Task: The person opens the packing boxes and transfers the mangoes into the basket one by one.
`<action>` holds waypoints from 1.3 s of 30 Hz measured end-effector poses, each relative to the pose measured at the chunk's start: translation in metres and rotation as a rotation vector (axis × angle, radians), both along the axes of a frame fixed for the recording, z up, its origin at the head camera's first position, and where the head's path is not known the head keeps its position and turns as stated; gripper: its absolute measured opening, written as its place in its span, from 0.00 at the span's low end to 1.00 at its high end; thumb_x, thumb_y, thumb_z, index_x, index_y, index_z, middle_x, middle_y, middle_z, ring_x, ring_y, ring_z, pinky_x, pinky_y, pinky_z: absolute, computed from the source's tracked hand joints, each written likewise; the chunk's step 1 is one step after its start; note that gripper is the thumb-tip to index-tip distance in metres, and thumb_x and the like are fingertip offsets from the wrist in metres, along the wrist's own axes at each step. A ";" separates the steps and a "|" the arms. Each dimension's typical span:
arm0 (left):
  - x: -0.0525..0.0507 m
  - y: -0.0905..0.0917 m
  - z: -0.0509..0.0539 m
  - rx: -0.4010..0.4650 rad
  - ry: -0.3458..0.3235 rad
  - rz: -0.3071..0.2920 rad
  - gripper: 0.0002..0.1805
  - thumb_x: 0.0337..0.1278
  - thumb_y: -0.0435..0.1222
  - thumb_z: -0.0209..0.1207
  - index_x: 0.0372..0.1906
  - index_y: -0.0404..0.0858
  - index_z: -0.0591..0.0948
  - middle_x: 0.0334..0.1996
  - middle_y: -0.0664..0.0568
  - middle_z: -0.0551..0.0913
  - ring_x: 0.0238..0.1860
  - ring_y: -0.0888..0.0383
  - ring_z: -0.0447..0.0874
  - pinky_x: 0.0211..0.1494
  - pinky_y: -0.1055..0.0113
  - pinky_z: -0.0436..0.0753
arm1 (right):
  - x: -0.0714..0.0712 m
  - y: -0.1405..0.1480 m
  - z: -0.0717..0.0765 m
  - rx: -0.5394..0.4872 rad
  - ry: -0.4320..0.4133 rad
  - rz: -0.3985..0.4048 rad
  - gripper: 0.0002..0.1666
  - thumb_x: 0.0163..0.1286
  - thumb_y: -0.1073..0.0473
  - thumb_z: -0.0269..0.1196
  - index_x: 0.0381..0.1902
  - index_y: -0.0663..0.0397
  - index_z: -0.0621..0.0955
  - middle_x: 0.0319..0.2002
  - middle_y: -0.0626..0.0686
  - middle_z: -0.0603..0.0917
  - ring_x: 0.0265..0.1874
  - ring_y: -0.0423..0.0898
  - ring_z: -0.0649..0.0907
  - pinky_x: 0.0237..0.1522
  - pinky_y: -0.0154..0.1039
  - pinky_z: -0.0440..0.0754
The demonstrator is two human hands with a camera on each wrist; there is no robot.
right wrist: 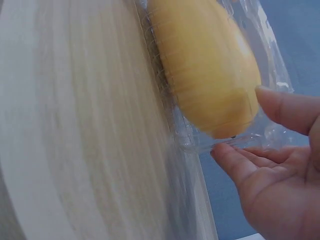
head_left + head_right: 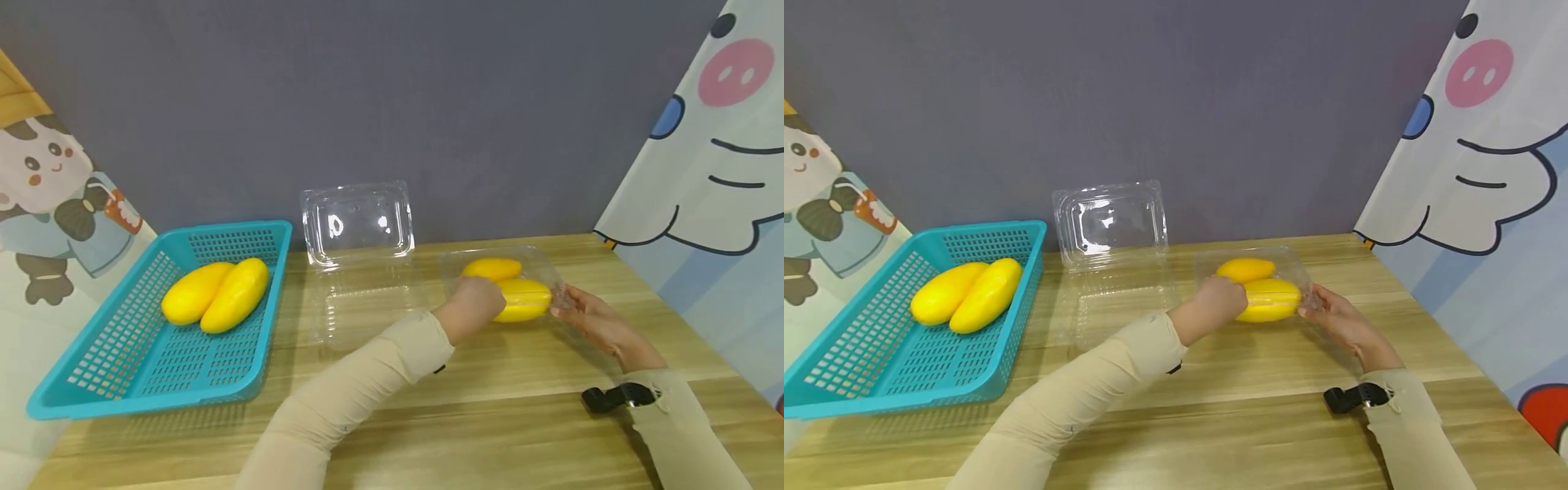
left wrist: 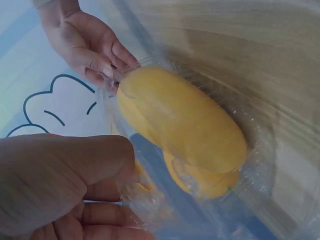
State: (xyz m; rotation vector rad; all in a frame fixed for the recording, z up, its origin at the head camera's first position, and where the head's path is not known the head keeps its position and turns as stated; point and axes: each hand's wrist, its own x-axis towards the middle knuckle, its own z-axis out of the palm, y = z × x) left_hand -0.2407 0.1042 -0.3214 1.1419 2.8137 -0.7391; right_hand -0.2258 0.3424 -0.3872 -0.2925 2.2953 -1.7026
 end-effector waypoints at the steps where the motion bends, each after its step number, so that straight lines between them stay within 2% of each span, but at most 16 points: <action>1: -0.001 -0.001 -0.001 0.005 0.009 -0.003 0.13 0.66 0.34 0.51 0.39 0.55 0.84 0.38 0.66 0.83 0.32 0.68 0.74 0.42 0.64 0.80 | 0.000 0.000 0.000 0.000 0.003 0.000 0.48 0.74 0.60 0.50 0.68 0.74 0.28 0.70 0.71 0.31 0.68 0.67 0.39 0.55 0.19 0.65; 5: -0.002 -0.004 -0.008 0.060 0.071 -0.040 0.14 0.64 0.33 0.53 0.31 0.55 0.84 0.31 0.67 0.82 0.24 0.67 0.66 0.32 0.69 0.79 | 0.000 -0.001 -0.001 -0.011 0.012 0.005 0.48 0.74 0.61 0.50 0.68 0.74 0.29 0.70 0.72 0.31 0.68 0.68 0.39 0.58 0.21 0.65; 8: -0.002 -0.007 -0.010 0.111 0.107 -0.058 0.13 0.63 0.34 0.54 0.28 0.55 0.83 0.28 0.67 0.81 0.21 0.67 0.64 0.28 0.71 0.78 | 0.000 -0.002 -0.002 -0.018 0.011 0.006 0.47 0.74 0.62 0.49 0.67 0.75 0.29 0.70 0.71 0.30 0.68 0.68 0.38 0.61 0.25 0.62; 12: -0.001 -0.007 -0.012 0.174 0.118 -0.049 0.14 0.61 0.32 0.55 0.24 0.54 0.80 0.23 0.67 0.79 0.21 0.67 0.63 0.24 0.74 0.74 | 0.000 -0.003 -0.003 -0.024 0.004 0.005 0.47 0.74 0.62 0.49 0.67 0.75 0.29 0.70 0.71 0.30 0.68 0.68 0.38 0.61 0.24 0.62; 15: -0.001 -0.005 -0.013 0.214 0.121 -0.056 0.15 0.61 0.31 0.55 0.22 0.52 0.78 0.22 0.66 0.78 0.21 0.67 0.66 0.23 0.74 0.74 | 0.000 -0.003 -0.003 -0.024 -0.002 0.007 0.47 0.74 0.62 0.49 0.67 0.75 0.29 0.70 0.71 0.30 0.68 0.68 0.38 0.57 0.21 0.65; 19: -0.001 0.001 -0.015 0.228 0.145 -0.088 0.10 0.62 0.34 0.55 0.29 0.52 0.81 0.27 0.65 0.82 0.27 0.69 0.76 0.26 0.75 0.79 | 0.001 -0.002 -0.001 0.000 -0.015 0.000 0.48 0.74 0.60 0.49 0.68 0.73 0.28 0.71 0.70 0.30 0.69 0.67 0.39 0.57 0.21 0.66; 22: -0.001 0.008 -0.016 0.225 0.165 -0.110 0.07 0.63 0.36 0.56 0.35 0.51 0.82 0.31 0.63 0.83 0.32 0.68 0.80 0.31 0.75 0.80 | 0.001 -0.003 0.001 0.018 -0.025 -0.006 0.48 0.74 0.58 0.49 0.68 0.72 0.28 0.71 0.68 0.30 0.69 0.67 0.39 0.66 0.32 0.61; 24: -0.003 0.013 -0.016 0.231 0.173 -0.124 0.07 0.63 0.36 0.55 0.38 0.50 0.83 0.33 0.62 0.83 0.33 0.67 0.80 0.34 0.74 0.81 | 0.001 -0.003 0.001 0.014 -0.023 -0.003 0.48 0.75 0.59 0.49 0.68 0.71 0.28 0.71 0.69 0.30 0.69 0.67 0.39 0.66 0.33 0.62; 26: -0.004 0.017 -0.018 0.233 0.173 -0.131 0.07 0.64 0.36 0.55 0.40 0.50 0.83 0.33 0.61 0.83 0.33 0.66 0.79 0.35 0.73 0.81 | 0.001 -0.004 0.002 0.002 -0.017 0.003 0.47 0.75 0.60 0.48 0.68 0.72 0.28 0.71 0.70 0.31 0.69 0.68 0.39 0.64 0.30 0.64; 29: -0.005 0.024 -0.019 0.237 0.158 -0.130 0.08 0.64 0.37 0.55 0.44 0.49 0.82 0.35 0.61 0.83 0.34 0.66 0.79 0.38 0.72 0.81 | 0.001 -0.005 0.001 -0.019 -0.008 0.004 0.46 0.74 0.61 0.48 0.68 0.74 0.29 0.70 0.73 0.34 0.68 0.69 0.41 0.52 0.19 0.68; 34: -0.007 0.034 -0.017 0.247 0.138 -0.114 0.10 0.63 0.39 0.57 0.47 0.51 0.81 0.40 0.64 0.83 0.39 0.67 0.80 0.39 0.75 0.80 | 0.001 -0.006 0.001 -0.015 -0.006 -0.014 0.46 0.74 0.61 0.49 0.69 0.74 0.30 0.70 0.74 0.36 0.68 0.69 0.43 0.49 0.17 0.69; 39: -0.007 0.041 -0.016 0.239 0.143 -0.106 0.10 0.65 0.40 0.55 0.48 0.53 0.81 0.41 0.65 0.83 0.38 0.69 0.81 0.35 0.75 0.81 | 0.001 -0.004 0.002 -0.008 -0.010 -0.023 0.47 0.74 0.60 0.50 0.69 0.73 0.30 0.70 0.74 0.36 0.68 0.69 0.44 0.49 0.17 0.69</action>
